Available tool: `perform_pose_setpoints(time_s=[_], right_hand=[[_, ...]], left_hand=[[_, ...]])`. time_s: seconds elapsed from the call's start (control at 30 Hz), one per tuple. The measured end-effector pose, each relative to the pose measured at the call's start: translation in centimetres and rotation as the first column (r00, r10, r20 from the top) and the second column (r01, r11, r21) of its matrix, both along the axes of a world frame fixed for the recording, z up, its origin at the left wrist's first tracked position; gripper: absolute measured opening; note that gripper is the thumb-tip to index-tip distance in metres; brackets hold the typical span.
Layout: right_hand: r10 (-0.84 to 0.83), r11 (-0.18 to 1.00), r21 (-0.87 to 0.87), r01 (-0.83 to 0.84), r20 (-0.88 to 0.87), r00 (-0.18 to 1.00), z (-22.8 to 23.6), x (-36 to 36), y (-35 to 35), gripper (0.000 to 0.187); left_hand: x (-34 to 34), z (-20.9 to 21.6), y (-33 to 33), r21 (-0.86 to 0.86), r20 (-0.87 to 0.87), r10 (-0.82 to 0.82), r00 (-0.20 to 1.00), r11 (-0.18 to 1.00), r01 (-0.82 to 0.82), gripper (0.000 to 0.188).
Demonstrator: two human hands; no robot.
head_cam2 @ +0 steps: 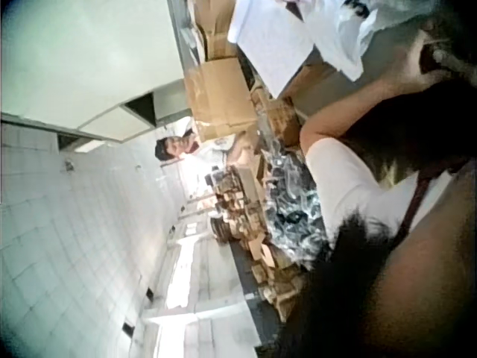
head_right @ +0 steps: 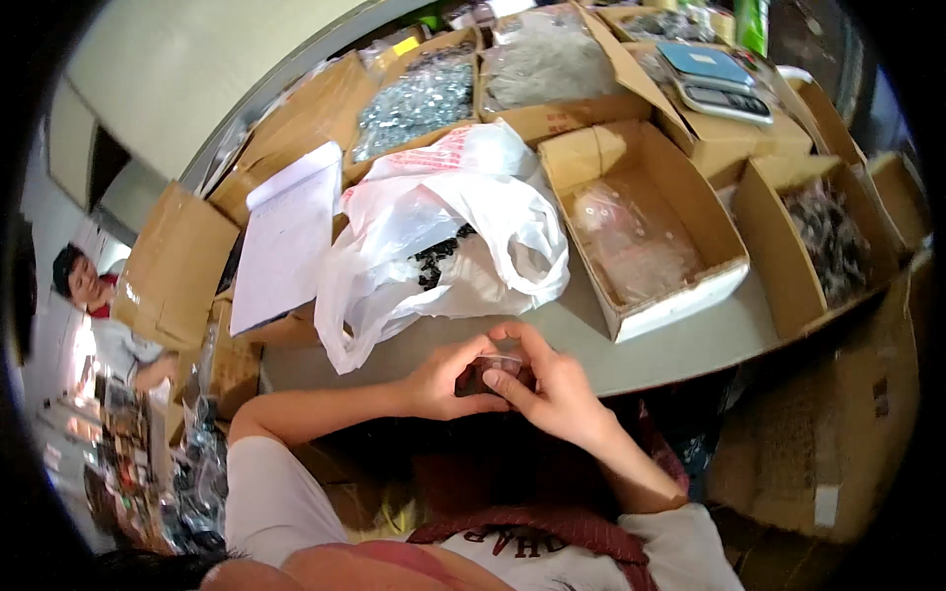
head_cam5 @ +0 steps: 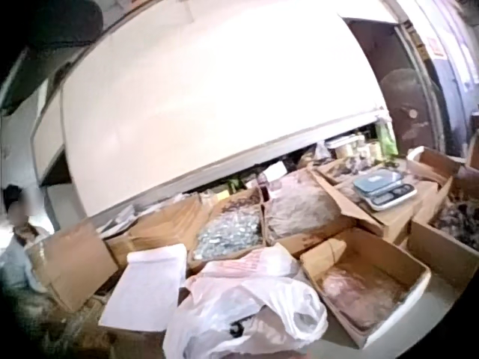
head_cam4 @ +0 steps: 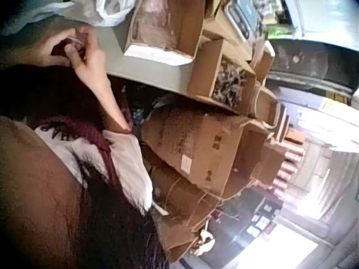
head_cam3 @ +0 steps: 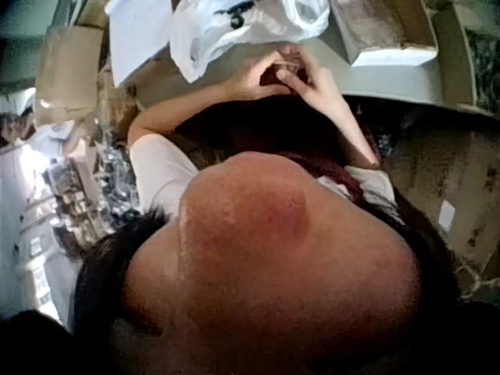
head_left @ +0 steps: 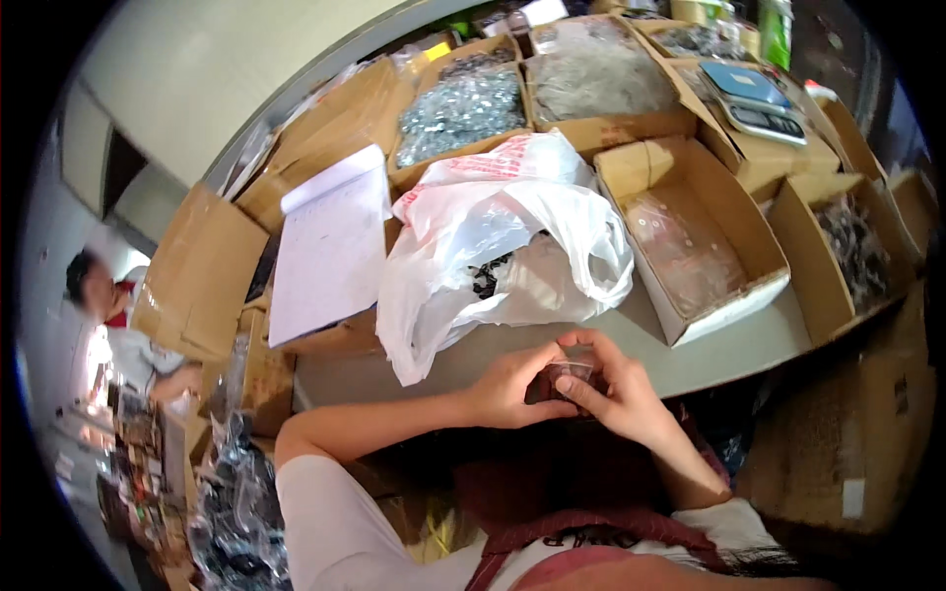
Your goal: Sorting small black fasteners or hardware from a large bag into smaller individual zip-lock bags.
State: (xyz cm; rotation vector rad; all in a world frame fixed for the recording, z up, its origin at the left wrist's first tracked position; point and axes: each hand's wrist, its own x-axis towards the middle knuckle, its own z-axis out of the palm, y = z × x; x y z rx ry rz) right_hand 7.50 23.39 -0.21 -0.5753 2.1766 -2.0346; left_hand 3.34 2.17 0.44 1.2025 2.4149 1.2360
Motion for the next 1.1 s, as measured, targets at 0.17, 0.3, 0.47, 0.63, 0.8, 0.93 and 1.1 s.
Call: perform_pose_setpoints(time_s=[0.17, 0.3, 0.47, 0.63, 0.8, 0.93, 1.1], right_hand=[[0.005, 0.999, 0.043, -0.002, -0.059, 0.998, -0.7, -0.1, -0.4, 0.056], [0.045, 0.999, 0.017, -0.044, -0.068, 0.997, -0.4, 0.1, -0.3, 0.059], [-0.012, 1.000, 0.009, 0.014, -0.210, 0.978, -0.1, -0.1, -0.1, 0.057], [0.030, 0.995, -0.093, -0.046, -0.168, 0.985, -0.8, -0.8, -0.5, 0.058], [0.117, 0.985, -0.131, -0.108, 0.062, 0.991, 0.0, -0.4, -1.0, 0.058], [0.107, 0.989, -0.104, -0.101, 0.058, 0.993, 0.0, -0.1, -1.1, 0.054], [0.065, 0.996, -0.068, -0.064, 0.004, 0.998, -0.2, -0.2, -0.9, 0.056]], left_hand=[[0.8, 1.0, -0.4, -0.146, 0.005, 0.073, 0.997, 0.987, -0.071, 0.050], [1.1, 0.3, -0.3, -0.066, -0.068, 0.041, 0.997, 0.997, -0.046, 0.053], [1.0, 0.7, 0.5, -0.120, -0.129, 0.041, 0.991, 0.991, -0.056, 0.046], [1.0, 0.1, 0.7, -0.154, -0.224, 0.062, 0.973, 0.983, -0.098, 0.047], [1.5, 0.0, 0.4, -0.156, -0.272, 0.070, 0.960, 0.981, -0.116, 0.046], [1.6, -0.3, 0.6, -0.200, -0.354, 0.081, 0.932, 0.967, -0.160, 0.046], [1.4, -0.8, 0.9, -0.201, -0.335, 0.085, 0.938, 0.967, -0.160, 0.046]])
